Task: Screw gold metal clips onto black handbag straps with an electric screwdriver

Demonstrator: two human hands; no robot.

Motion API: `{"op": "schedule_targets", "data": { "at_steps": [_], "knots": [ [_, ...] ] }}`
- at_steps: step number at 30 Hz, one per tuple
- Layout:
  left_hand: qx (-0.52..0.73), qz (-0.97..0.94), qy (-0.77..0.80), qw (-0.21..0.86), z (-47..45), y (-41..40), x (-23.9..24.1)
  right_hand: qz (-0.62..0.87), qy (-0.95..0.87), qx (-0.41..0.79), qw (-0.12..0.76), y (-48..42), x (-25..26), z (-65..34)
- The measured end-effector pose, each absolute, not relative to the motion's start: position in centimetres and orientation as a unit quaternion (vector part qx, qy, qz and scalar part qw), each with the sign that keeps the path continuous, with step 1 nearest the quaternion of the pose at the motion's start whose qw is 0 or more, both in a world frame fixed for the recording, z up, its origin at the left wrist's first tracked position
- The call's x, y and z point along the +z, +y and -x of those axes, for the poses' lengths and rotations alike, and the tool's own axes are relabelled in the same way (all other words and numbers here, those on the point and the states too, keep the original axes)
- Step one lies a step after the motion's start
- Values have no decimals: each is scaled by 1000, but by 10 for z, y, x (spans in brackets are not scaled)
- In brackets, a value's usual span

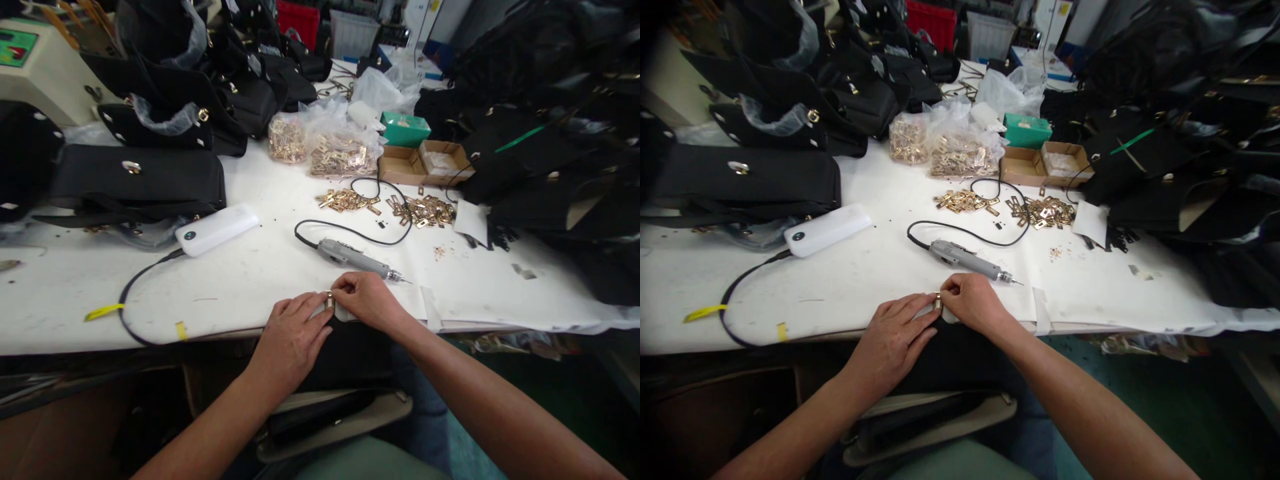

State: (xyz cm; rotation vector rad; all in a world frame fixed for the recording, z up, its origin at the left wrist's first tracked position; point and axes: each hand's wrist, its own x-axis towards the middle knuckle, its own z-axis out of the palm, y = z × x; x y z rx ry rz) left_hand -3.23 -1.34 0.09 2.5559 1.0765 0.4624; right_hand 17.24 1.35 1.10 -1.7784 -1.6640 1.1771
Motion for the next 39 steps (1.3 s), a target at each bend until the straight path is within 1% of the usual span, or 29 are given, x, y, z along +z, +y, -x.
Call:
{"op": "schedule_targets", "data": {
  "at_steps": [10,19,30,39],
  "knots": [
    [168,-900,368,162,32,-9,3,644,-607,426,190,19,11,-173],
    [201,-903,345,156,35,-8,0,637,-606,436,193,23,10,-175],
    [123,-931,328,100,25,-4,19,639,-617,415,196,20,7,-177],
    [112,-933,331,81,23,-7,20,635,-617,419,201,20,3,-177]
  ]
}}
